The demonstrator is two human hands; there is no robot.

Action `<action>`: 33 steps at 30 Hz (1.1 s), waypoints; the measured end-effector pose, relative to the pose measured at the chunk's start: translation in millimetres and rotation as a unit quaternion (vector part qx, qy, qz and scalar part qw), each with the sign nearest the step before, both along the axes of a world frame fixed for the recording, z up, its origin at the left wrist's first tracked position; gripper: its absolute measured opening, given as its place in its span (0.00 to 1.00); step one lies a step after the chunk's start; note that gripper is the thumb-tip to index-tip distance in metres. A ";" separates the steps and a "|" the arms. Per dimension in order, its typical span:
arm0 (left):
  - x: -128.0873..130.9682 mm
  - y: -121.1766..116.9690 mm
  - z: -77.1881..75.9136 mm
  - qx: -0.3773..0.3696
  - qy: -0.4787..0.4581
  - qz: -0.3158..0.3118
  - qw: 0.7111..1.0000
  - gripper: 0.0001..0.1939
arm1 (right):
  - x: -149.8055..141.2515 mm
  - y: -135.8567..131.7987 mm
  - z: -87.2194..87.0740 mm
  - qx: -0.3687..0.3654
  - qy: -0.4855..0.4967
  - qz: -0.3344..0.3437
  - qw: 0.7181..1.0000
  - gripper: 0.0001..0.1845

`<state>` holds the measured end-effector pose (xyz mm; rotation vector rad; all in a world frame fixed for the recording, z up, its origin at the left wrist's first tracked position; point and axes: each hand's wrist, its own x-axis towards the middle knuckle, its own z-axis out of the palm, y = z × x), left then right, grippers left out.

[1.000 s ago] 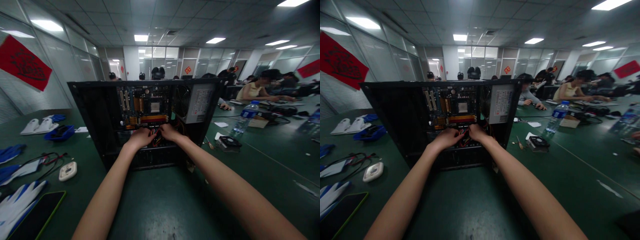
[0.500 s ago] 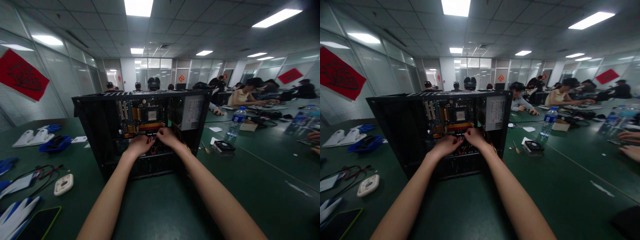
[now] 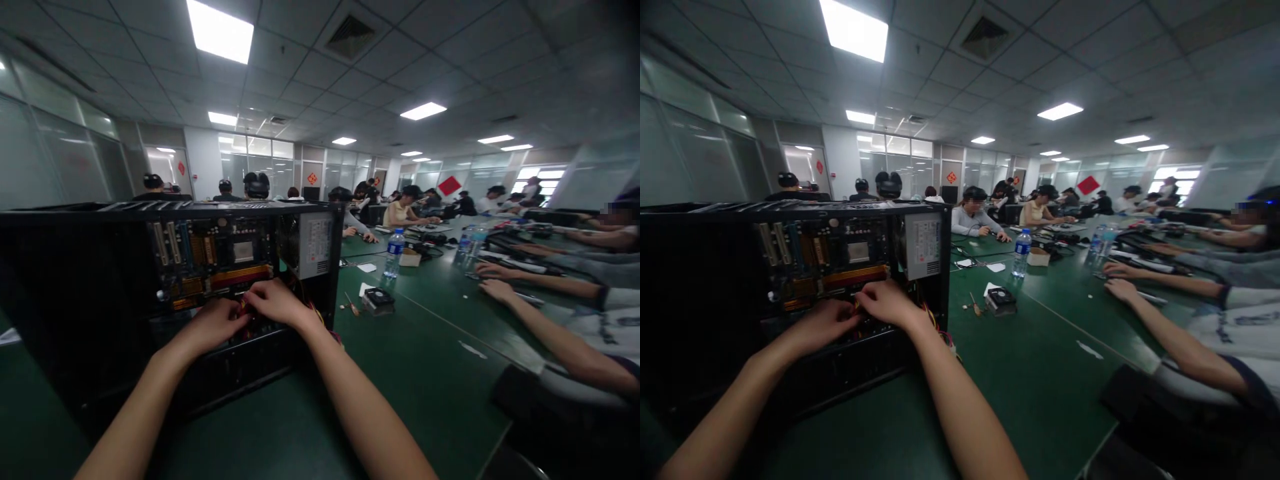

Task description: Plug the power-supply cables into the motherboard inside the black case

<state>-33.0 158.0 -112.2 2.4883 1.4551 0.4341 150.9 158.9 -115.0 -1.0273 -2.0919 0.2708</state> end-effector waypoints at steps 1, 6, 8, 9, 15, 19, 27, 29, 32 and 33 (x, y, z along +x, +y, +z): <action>-0.3 1.1 0.2 -0.002 0.001 -0.005 1.000 0.17 | 0.2 0.8 0.1 0.005 -0.009 0.005 1.000 0.16; 1.5 3.1 1.4 0.010 0.001 -0.020 1.000 0.15 | 1.7 4.0 -2.0 0.024 -0.034 0.038 0.998 0.17; 2.5 1.5 6.2 0.013 0.009 -0.003 1.000 0.14 | 2.0 3.7 -2.4 0.020 -0.037 0.053 0.998 0.17; 2.2 0.8 9.9 0.016 0.013 0.020 1.000 0.14 | 2.1 3.5 -2.4 0.017 -0.039 0.060 0.997 0.18; -7.2 2.7 24.4 0.075 0.013 0.154 0.985 0.20 | 0.8 1.6 -0.2 -0.001 -0.036 0.080 0.996 0.20; -6.0 1.4 10.8 0.064 0.040 0.053 0.996 0.23 | -0.8 1.2 -0.7 -0.006 -0.047 0.056 0.997 0.19; -0.1 -17.6 9.2 0.085 0.164 0.019 0.983 0.20 | -2.7 9.4 -12.9 -0.123 -0.213 0.057 0.968 0.19; 2.1 -23.4 15.7 0.083 0.169 0.014 0.982 0.20 | -2.7 9.6 -12.8 -0.146 -0.261 0.037 0.953 0.19; 4.7 -29.5 24.0 0.082 0.148 0.006 0.986 0.22 | -2.7 9.7 -11.3 -0.187 -0.329 0.014 0.925 0.19; 4.6 -30.8 26.1 0.082 0.140 0.006 0.987 0.22 | -2.8 9.8 -10.7 -0.198 -0.341 0.016 0.919 0.19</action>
